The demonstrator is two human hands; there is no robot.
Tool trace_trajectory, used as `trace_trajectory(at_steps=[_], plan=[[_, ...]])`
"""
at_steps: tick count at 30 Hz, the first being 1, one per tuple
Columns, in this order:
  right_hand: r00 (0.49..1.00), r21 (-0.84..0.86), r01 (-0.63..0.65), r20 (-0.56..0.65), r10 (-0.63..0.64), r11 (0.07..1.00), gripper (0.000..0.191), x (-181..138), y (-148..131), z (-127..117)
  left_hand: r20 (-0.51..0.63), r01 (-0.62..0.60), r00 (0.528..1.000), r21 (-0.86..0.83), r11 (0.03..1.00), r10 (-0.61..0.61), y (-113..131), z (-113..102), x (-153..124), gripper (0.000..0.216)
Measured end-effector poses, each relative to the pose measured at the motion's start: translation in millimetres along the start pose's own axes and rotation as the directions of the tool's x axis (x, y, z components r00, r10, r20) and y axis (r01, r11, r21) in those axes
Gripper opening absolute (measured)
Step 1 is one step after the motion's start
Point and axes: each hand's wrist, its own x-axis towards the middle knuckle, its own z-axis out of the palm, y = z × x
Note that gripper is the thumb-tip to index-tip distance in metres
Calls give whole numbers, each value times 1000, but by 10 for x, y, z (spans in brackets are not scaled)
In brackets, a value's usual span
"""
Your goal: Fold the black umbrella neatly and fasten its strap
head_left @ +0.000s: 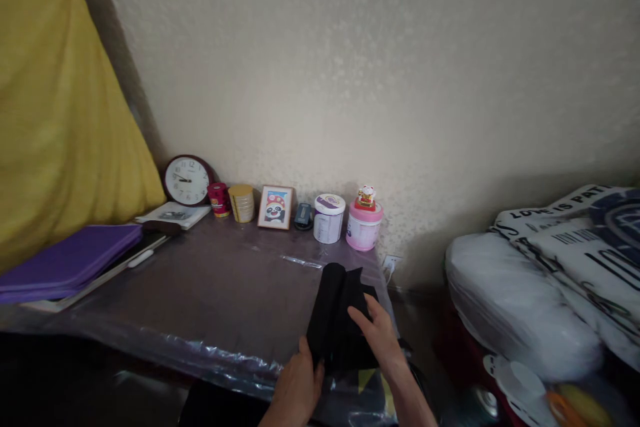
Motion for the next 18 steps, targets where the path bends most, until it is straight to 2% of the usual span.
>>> trace_trajectory(at_steps=[4, 10, 15, 18], plan=[[997, 46, 63, 43, -65, 997, 32, 170, -51, 332, -14, 12, 1000, 45, 999, -12, 22, 31, 27, 43], [997, -59, 68, 52, -65, 996, 30, 321, 120, 753, -15, 2, 1000, 93, 996, 0, 58, 23, 12, 48], [997, -196, 17, 80, -1, 980, 40, 369, 302, 843, -16, -4, 1000, 127, 992, 6, 46, 9, 6, 54], [993, -272, -16, 110, 48, 962, 45, 385, 330, 838, -52, -64, 996, 120, 991, 70, -16, 19, -27, 59]])
